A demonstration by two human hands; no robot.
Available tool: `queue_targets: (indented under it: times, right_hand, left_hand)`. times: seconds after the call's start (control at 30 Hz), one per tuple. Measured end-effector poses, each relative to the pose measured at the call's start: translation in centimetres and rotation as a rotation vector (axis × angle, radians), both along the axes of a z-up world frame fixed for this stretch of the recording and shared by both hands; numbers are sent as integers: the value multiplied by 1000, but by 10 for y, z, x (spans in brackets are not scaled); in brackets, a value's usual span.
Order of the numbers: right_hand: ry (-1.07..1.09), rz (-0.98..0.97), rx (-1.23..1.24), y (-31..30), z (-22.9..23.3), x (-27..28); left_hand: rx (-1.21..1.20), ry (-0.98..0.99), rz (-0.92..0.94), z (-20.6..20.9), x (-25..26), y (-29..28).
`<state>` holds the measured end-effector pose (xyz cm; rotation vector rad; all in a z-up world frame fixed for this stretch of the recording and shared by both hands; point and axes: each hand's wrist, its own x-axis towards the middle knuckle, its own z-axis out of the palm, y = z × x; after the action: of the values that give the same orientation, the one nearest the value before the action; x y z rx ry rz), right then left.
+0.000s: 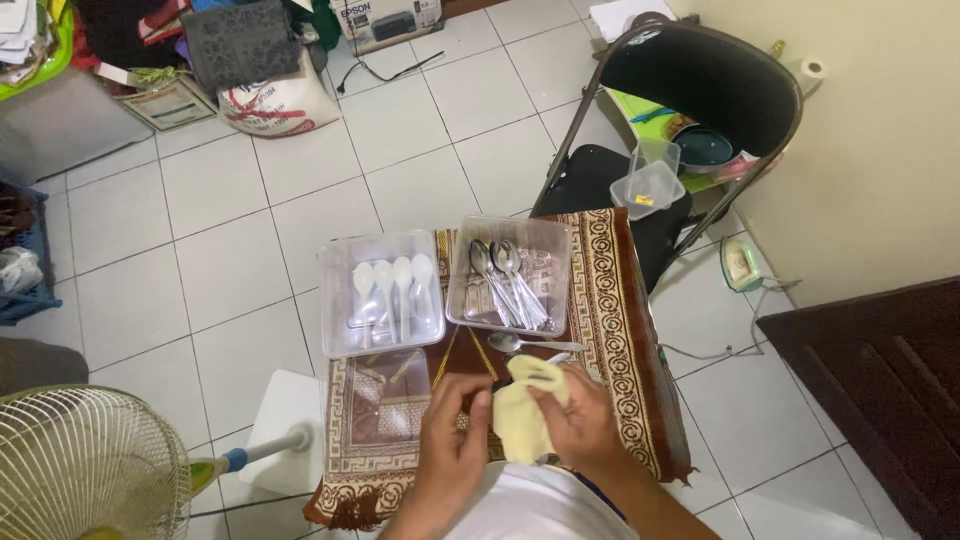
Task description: The person wipes multiple metal spoons one by one with a yellow cloth on a table. The spoons are picked up from a pile, wiped, and placed into a clear plastic container.
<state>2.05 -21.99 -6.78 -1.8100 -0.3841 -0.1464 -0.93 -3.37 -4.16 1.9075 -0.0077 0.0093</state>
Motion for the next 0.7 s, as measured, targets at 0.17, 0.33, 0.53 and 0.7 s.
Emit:
queue_targets:
  times: [0.17, 0.33, 0.53, 0.7]
  right_hand:
    - [138, -103, 213, 1, -5, -8]
    - [192, -248, 241, 9, -9, -6]
    - [173, -255, 80, -10, 24, 6]
    - [510, -804, -246, -80, 16, 40]
  left_hand:
    - [-221, 635, -395, -13, -24, -6]
    - [-372, 591, -392, -20, -33, -13]
    - [-27, 534, -422, 18, -27, -1]
    - [26, 766, -404, -4, -46, 19]
